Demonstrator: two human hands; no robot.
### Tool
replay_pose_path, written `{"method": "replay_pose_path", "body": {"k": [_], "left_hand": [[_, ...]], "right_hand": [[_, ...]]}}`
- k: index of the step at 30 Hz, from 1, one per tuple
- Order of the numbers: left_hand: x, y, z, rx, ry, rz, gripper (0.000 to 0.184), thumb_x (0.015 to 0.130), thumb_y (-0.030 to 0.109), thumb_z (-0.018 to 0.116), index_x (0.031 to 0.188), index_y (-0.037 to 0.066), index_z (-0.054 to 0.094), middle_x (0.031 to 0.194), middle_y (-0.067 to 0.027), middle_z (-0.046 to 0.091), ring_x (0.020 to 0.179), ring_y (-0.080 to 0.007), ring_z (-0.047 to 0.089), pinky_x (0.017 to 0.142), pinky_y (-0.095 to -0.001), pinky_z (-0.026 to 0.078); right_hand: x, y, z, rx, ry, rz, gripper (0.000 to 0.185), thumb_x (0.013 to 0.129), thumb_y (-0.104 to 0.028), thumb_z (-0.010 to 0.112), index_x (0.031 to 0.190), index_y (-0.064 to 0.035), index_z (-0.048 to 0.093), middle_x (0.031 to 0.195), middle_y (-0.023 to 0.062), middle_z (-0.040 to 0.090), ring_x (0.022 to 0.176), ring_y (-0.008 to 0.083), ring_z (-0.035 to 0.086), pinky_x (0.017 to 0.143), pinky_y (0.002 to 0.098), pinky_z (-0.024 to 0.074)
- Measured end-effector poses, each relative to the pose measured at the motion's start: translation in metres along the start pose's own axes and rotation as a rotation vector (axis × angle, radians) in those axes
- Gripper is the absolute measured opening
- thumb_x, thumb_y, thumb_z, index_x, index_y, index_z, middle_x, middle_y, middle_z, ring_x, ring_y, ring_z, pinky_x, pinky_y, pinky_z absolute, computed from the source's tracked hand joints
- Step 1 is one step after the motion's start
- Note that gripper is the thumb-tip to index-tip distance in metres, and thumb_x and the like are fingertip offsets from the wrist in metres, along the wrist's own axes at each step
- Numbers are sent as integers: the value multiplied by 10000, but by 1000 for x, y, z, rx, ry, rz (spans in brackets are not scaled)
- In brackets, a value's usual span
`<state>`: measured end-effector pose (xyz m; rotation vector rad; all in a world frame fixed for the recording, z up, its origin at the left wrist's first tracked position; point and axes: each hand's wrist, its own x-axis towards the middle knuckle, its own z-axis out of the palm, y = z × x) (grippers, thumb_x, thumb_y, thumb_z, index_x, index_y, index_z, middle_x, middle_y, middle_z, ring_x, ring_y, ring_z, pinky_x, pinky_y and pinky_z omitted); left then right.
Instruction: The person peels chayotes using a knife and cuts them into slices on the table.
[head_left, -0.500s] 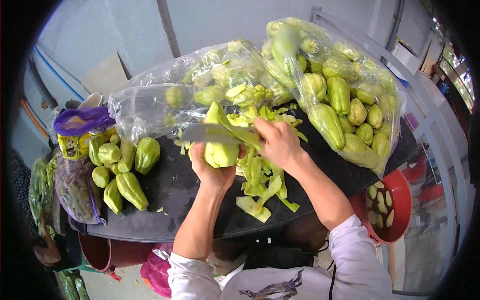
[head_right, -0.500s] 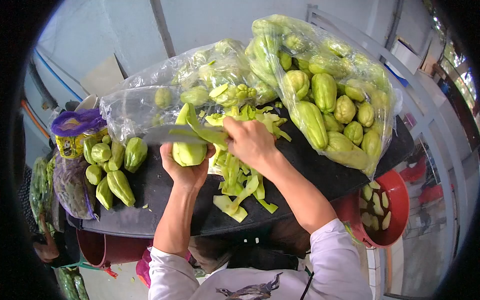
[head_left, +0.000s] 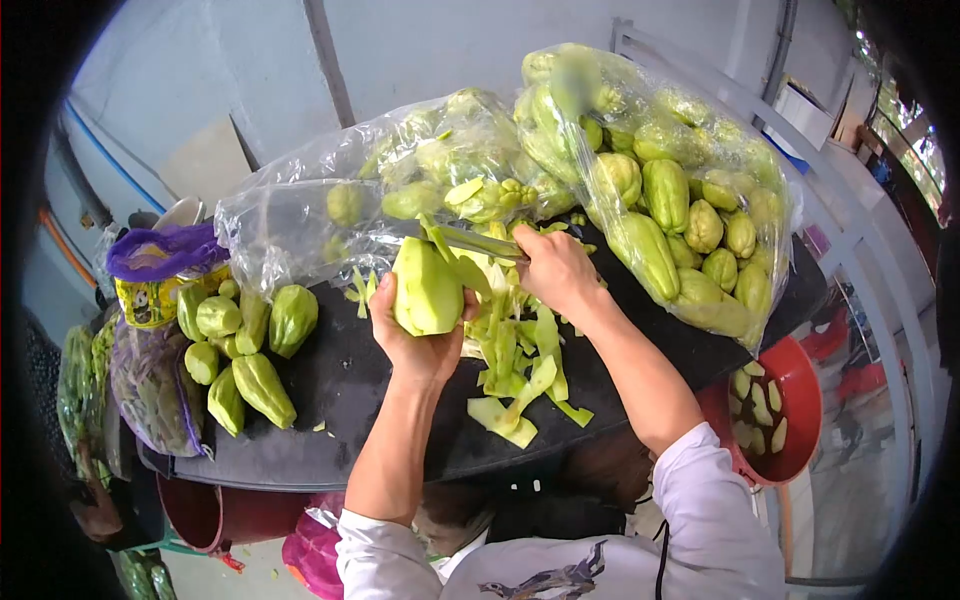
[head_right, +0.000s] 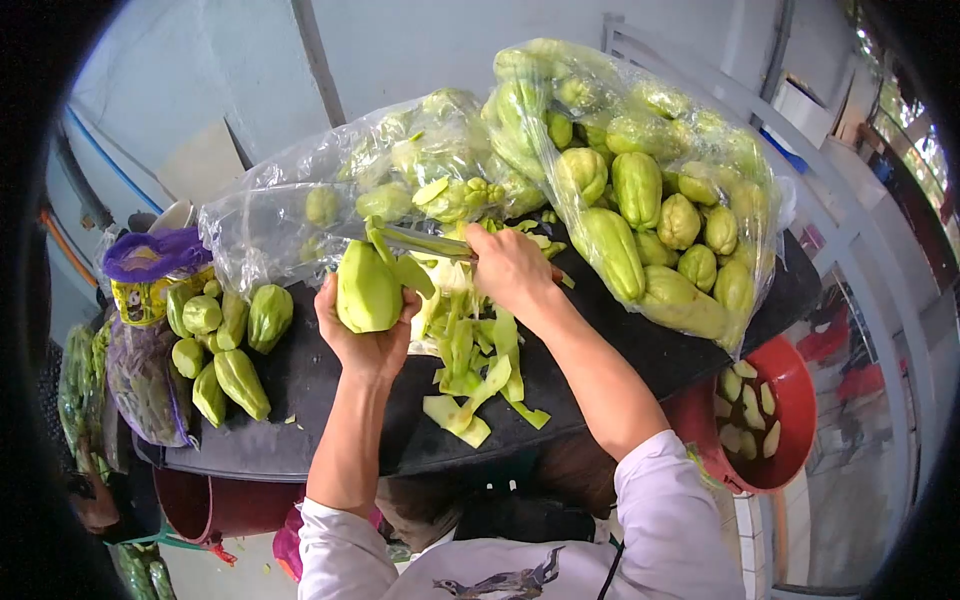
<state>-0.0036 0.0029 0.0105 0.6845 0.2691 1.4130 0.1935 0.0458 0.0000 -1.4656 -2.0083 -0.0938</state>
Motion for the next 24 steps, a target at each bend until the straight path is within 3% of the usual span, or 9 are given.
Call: {"method": "replay_pose_path", "body": {"k": [2,6,8,10,14,16,20,22,24], "left_hand": [[-1,1,1,-19,82,0,536,895,523,485,1170,76,591,1018,-105,627,786,-240,590,611,-343,459],[6,1,-3,-55,-157,27,589,891,511,494,1196,11,560,1002,-174,632,762,-271,619,646,-374,483],[3,0,7,-135,84,11,595,897,509,514,1225,18,582,1006,-180,611,773,-267,584,653,-334,471],[5,1,-1,-201,153,-11,639,902,554,523,1233,11,580,1032,-184,608,826,-269,582,725,-342,483],[14,3,-23,-332,-44,-65,711,911,622,520,1248,-2,561,1135,-173,600,970,-280,588,849,-356,505],[13,6,-8,-144,232,18,628,946,558,505,1255,13,554,1177,-154,597,1047,-292,587,915,-363,493],[15,5,-14,-260,217,29,535,962,493,512,1246,42,557,1169,-146,611,1114,-294,579,983,-445,469],[15,5,-11,-301,270,23,514,949,487,504,1164,28,585,1081,-170,622,1022,-292,590,944,-424,486],[13,7,-14,-354,230,-62,538,919,510,511,1114,16,598,1010,-175,632,930,-294,607,881,-411,511]], "right_hand": [[2,3,2,-53,-59,72,149,803,-63,596,950,-40,605,738,240,663,745,432,674,669,509,541],[5,15,0,-29,-103,233,133,816,-104,627,938,-53,609,799,246,662,799,457,645,712,545,514],[7,14,-3,-27,-103,232,131,829,-116,617,942,-51,607,832,250,663,841,457,640,738,552,509],[7,6,-4,-21,-142,293,132,838,-119,608,950,-50,603,840,249,662,863,460,635,754,548,507],[5,-2,-8,20,-179,283,137,841,-117,599,958,-47,589,869,262,658,879,464,631,751,549,503],[1,-4,-4,12,-134,231,124,827,-101,610,931,-47,570,838,240,663,814,452,641,709,545,507],[-8,-9,10,-11,40,13,180,759,-69,671,855,-51,519,741,164,661,635,399,643,584,492,505],[-13,-23,6,29,161,-273,268,800,-206,718,899,-54,521,709,145,660,631,341,680,541,442,530],[-17,-39,7,-31,177,-338,298,800,-247,722,899,-59,513,678,108,620,601,284,674,517,388,529]]}}
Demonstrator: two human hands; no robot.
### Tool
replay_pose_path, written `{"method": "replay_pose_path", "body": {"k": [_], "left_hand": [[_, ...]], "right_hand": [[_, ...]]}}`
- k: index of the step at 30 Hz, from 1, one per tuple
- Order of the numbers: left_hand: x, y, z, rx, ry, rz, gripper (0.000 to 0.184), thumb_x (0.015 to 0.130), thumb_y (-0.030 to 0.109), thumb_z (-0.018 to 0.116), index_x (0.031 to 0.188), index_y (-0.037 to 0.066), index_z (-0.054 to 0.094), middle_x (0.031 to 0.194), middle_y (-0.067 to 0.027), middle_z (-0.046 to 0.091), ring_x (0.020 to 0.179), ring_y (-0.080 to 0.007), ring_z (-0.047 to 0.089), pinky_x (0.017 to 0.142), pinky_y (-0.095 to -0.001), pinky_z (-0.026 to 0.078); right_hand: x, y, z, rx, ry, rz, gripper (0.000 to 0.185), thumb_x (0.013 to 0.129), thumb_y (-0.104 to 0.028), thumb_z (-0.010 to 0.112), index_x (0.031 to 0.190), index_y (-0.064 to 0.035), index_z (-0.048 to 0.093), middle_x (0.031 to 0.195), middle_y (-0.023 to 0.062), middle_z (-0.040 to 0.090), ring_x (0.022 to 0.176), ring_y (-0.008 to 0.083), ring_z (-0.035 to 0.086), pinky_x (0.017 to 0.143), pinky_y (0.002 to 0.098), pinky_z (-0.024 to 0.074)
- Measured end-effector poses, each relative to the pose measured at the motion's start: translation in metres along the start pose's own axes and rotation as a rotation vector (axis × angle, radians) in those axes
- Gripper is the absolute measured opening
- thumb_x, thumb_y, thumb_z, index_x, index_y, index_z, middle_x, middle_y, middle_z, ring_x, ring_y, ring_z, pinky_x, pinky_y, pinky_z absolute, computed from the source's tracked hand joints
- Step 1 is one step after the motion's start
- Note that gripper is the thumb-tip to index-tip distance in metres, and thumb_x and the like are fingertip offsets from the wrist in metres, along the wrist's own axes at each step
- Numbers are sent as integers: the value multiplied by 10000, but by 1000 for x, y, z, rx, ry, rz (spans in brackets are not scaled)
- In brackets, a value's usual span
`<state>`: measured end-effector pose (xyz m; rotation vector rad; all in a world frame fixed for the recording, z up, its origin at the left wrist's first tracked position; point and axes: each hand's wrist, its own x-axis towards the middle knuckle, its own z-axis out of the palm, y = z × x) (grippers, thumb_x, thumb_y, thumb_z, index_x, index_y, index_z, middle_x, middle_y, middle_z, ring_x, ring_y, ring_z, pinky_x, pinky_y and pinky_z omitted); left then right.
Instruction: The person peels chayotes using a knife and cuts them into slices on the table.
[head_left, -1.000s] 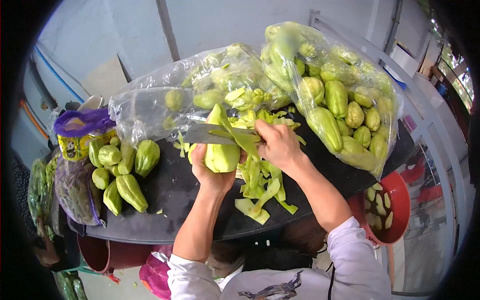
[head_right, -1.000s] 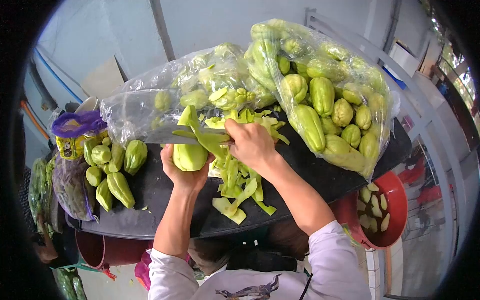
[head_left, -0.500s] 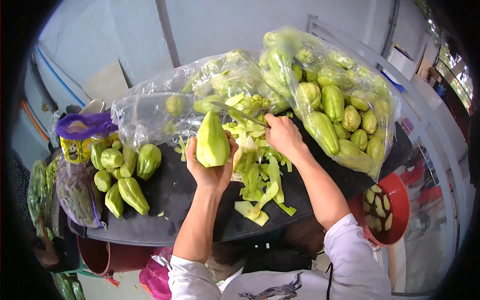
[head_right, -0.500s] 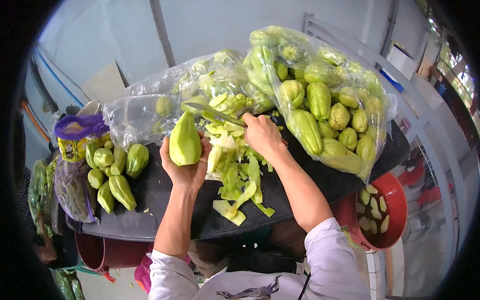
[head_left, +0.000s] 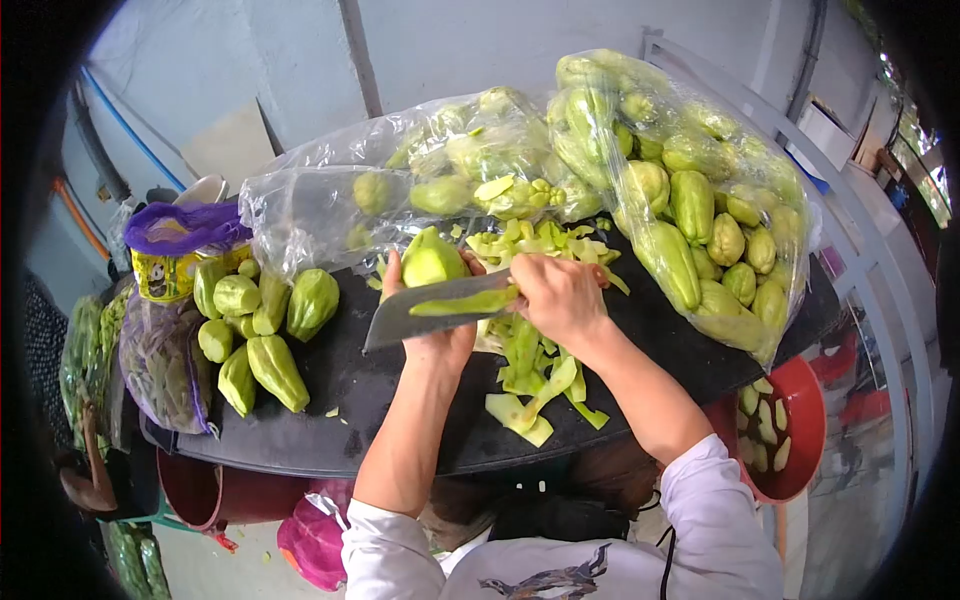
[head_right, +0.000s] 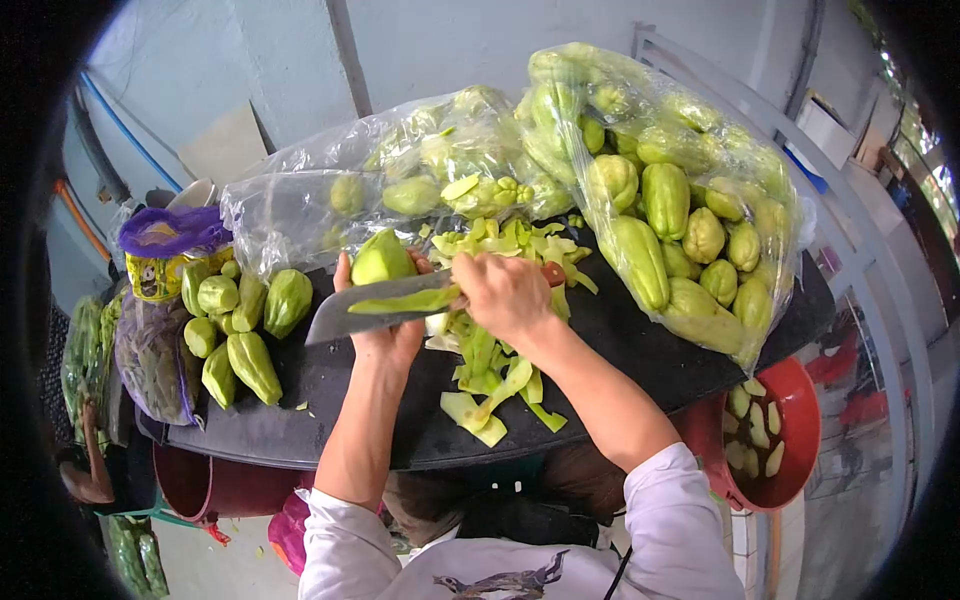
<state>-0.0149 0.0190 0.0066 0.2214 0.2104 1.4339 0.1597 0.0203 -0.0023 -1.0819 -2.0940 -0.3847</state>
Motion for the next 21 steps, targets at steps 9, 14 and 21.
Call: {"method": "replay_pose_path", "body": {"k": [9,14,21], "left_hand": [[-1,-6,-6,83,-94,-2,558,898,534,486,1073,14,594,964,-168,643,882,-294,638,855,-384,523],[1,-2,-11,6,5,12,495,893,501,512,1040,35,593,964,-149,643,902,-300,627,865,-397,525],[-1,-2,-4,38,53,153,437,921,466,511,1039,55,595,963,-117,631,924,-296,603,902,-425,503]], "right_hand": [[9,-21,12,-95,196,-162,158,861,-140,613,822,-80,473,648,58,548,563,229,624,480,352,506],[5,-12,15,-94,166,-102,152,845,-140,612,821,-78,476,634,64,551,561,245,633,484,364,513],[-1,1,11,-22,13,33,202,797,-153,677,884,-68,516,672,119,621,603,320,674,501,424,523]]}}
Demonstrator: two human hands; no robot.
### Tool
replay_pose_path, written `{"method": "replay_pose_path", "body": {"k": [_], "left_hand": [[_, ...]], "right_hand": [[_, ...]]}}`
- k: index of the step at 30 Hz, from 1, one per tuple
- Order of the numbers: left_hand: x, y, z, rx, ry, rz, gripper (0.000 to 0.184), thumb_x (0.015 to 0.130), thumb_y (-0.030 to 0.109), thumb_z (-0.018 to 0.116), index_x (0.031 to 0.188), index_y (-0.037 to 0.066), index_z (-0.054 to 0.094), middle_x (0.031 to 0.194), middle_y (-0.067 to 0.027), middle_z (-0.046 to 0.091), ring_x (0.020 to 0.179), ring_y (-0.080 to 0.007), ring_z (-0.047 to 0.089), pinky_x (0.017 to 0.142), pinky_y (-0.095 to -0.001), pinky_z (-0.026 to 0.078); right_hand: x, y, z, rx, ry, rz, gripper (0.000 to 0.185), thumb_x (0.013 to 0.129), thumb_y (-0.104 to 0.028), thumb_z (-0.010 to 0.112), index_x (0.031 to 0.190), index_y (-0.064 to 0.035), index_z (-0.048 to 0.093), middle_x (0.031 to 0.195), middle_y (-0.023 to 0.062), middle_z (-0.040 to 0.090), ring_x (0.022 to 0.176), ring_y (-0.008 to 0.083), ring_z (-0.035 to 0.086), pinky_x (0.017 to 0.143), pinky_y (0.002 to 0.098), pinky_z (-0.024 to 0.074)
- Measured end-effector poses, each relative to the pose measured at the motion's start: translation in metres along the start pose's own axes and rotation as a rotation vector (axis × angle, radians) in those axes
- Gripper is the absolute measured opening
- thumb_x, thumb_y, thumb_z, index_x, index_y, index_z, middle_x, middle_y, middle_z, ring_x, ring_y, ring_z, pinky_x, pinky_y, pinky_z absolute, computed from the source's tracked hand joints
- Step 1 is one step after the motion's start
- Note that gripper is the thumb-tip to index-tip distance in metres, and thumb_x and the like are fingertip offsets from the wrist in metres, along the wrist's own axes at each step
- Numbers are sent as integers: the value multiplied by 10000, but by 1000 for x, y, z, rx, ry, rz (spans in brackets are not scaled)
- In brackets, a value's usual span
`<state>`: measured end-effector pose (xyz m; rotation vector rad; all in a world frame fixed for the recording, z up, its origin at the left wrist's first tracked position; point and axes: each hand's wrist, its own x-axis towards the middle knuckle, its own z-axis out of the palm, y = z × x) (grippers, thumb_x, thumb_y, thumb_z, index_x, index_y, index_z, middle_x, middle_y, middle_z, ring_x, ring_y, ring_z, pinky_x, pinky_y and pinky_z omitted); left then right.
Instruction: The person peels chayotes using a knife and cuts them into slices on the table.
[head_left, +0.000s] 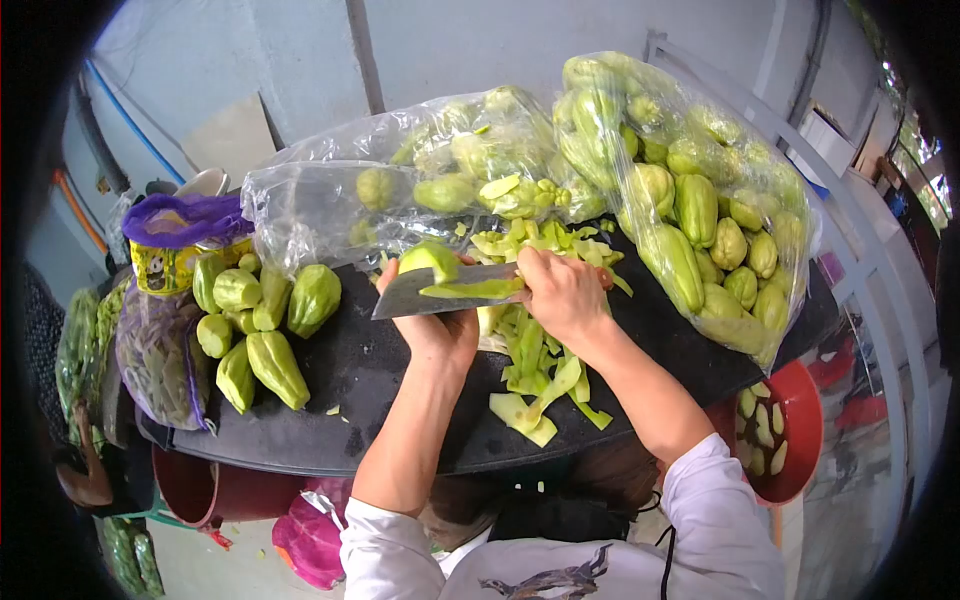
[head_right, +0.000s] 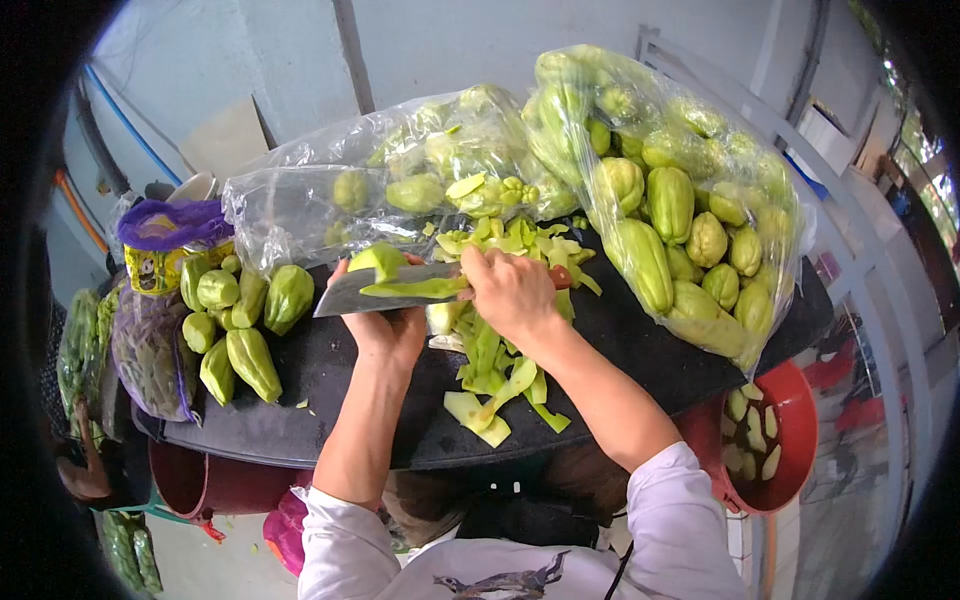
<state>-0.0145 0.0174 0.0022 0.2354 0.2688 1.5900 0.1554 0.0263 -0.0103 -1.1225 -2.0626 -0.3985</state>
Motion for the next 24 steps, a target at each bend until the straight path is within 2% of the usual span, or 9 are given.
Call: {"method": "replay_pose_path", "body": {"k": [2,5,11,13,15,19,21,24], "left_hand": [[-1,-8,-5,22,-57,-34,451,945,477,489,1059,54,593,981,-117,626,925,-288,601,910,-436,497],[0,-8,-4,61,19,-39,464,939,480,487,1081,53,595,984,-122,623,923,-285,600,922,-441,493],[-2,-7,0,73,85,-13,491,933,481,485,1156,56,590,1030,-143,636,965,-277,625,897,-415,518],[-4,-15,-4,145,-8,0,505,934,501,480,1177,70,585,1034,-137,639,973,-276,627,907,-418,516],[-6,-18,-3,135,53,-14,517,937,518,468,1190,82,580,1059,-133,639,1000,-276,623,930,-432,505],[-9,-10,1,191,-8,-21,547,931,543,459,1199,81,579,1095,-123,634,1044,-273,607,972,-437,470],[-7,-7,-1,193,-155,-60,565,927,552,457,1211,78,577,1095,-121,636,1039,-275,609,969,-428,471],[-11,-11,-1,211,-155,-77,571,923,550,464,1219,75,576,1091,-123,638,1064,-276,605,971,-421,474]], "right_hand": [[3,-10,-2,21,-5,10,265,772,-182,723,888,-66,515,678,129,634,596,335,670,507,435,524],[5,-7,-2,52,-47,32,306,761,-220,744,908,-64,525,708,143,655,627,333,679,519,437,524],[3,7,-18,86,-144,77,254,811,-180,720,887,-50,515,724,141,670,680,355,680,592,443,534],[6,-1,-22,108,-135,96,251,790,-152,723,905,-50,525,715,140,669,679,357,678,589,450,530],[8,-1,-23,116,-135,83,241,776,-131,720,900,-55,529,703,144,664,674,360,675,589,454,527],[3,15,-23,165,-130,94,217,739,-86,707,863,-69,530,665,157,648,662,366,669,585,465,518],[1,19,-26,168,-141,102,210,742,-95,711,842,-72,528,662,162,647,661,370,668,581,466,515],[4,14,-34,137,-141,76,213,741,-96,713,844,-69,529,650,159,644,662,370,670,580,466,515]]}}
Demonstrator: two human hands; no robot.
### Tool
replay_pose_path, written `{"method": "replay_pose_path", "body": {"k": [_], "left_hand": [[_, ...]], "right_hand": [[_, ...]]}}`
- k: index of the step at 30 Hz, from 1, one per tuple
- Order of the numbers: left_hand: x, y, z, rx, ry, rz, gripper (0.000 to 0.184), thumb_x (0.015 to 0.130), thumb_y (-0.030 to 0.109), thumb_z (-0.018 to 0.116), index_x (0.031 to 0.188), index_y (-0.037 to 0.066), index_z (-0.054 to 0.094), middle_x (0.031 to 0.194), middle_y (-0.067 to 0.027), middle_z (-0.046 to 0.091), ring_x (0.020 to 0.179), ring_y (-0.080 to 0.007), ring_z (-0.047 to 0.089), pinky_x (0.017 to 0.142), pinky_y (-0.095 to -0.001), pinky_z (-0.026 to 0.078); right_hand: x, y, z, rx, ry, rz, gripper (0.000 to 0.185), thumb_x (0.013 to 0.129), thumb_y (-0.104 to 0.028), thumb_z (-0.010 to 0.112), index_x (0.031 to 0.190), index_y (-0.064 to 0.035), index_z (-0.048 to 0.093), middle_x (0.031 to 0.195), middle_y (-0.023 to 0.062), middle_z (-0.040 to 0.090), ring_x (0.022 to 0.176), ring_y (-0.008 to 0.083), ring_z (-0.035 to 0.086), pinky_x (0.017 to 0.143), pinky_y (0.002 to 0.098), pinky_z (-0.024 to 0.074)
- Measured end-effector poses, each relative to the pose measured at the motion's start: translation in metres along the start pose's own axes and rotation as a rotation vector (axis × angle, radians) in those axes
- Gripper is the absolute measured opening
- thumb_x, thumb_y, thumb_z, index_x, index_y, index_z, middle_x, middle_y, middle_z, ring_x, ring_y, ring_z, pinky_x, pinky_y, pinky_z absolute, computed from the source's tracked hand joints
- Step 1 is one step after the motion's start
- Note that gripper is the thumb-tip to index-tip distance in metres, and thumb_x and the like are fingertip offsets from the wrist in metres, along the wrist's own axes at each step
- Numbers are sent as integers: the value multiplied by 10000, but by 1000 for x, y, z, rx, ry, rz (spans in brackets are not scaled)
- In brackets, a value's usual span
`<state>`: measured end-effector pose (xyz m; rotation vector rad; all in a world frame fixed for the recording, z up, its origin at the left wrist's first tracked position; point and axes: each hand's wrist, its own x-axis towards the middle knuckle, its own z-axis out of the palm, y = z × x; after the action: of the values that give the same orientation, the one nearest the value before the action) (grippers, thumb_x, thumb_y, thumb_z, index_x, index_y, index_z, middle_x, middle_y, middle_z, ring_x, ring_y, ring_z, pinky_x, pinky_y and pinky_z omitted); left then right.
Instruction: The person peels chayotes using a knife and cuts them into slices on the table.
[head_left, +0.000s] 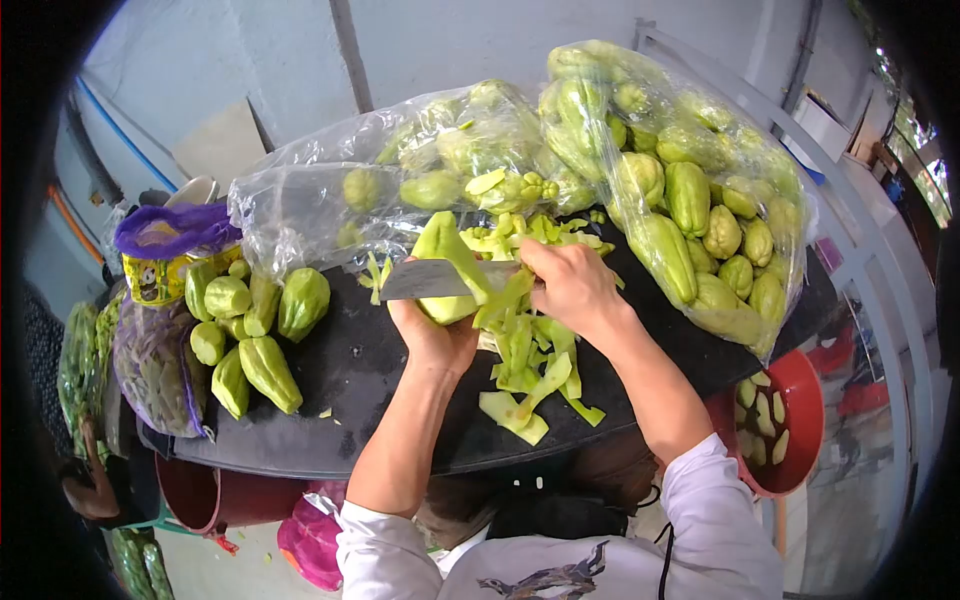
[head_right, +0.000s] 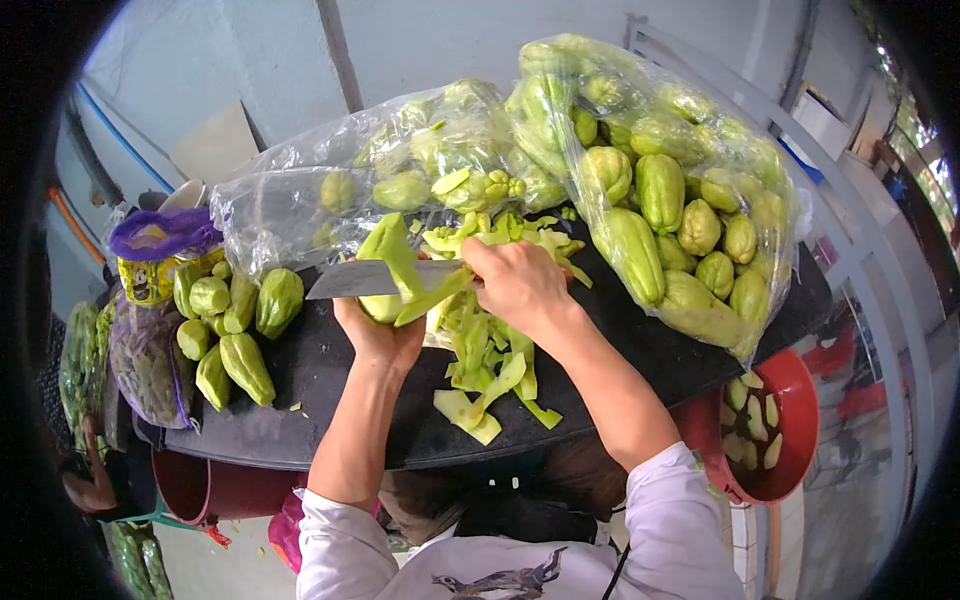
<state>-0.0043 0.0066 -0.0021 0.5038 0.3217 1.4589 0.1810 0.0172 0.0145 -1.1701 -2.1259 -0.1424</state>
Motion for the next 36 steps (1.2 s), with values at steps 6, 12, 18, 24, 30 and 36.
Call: {"method": "replay_pose_path", "body": {"k": [6,12,18,24,30,36], "left_hand": [[0,1,3,29,14,1,561,897,534,467,1227,93,578,1143,-100,631,1083,-263,606,957,-451,485],[0,0,9,35,61,9,580,867,542,436,1224,107,573,1166,-71,614,1070,-242,598,849,-465,511],[2,-5,5,65,106,-59,573,851,537,475,1165,70,584,1067,-131,621,891,-283,596,689,-396,463],[0,3,11,57,-27,-56,582,852,539,490,1178,68,587,1066,-152,624,849,-289,599,687,-381,470],[1,11,14,-18,-23,-17,617,863,524,491,1243,45,576,1083,-199,616,877,-300,609,726,-393,502],[10,14,-3,-112,-58,-72,598,932,486,451,1273,5,553,1130,-227,601,969,-300,605,856,-382,538]], "right_hand": [[0,6,4,20,31,17,211,735,-92,715,841,-67,533,649,165,645,661,366,674,581,464,520],[1,7,6,-74,22,54,181,745,-82,691,846,-66,541,655,164,652,657,363,676,583,463,522],[4,19,17,-50,26,80,125,775,-96,650,851,-60,558,654,191,647,649,381,675,583,481,525],[4,41,22,-112,-15,187,110,789,-89,613,887,-54,578,677,219,650,675,411,671,615,512,527],[4,56,15,-168,-137,387,166,813,-89,600,973,-45,605,790,258,665,799,442,670,717,531,529],[8,51,15,-149,-242,464,300,764,-87,697,1027,-49,558,901,216,673,893,440,640,779,521,506]]}}
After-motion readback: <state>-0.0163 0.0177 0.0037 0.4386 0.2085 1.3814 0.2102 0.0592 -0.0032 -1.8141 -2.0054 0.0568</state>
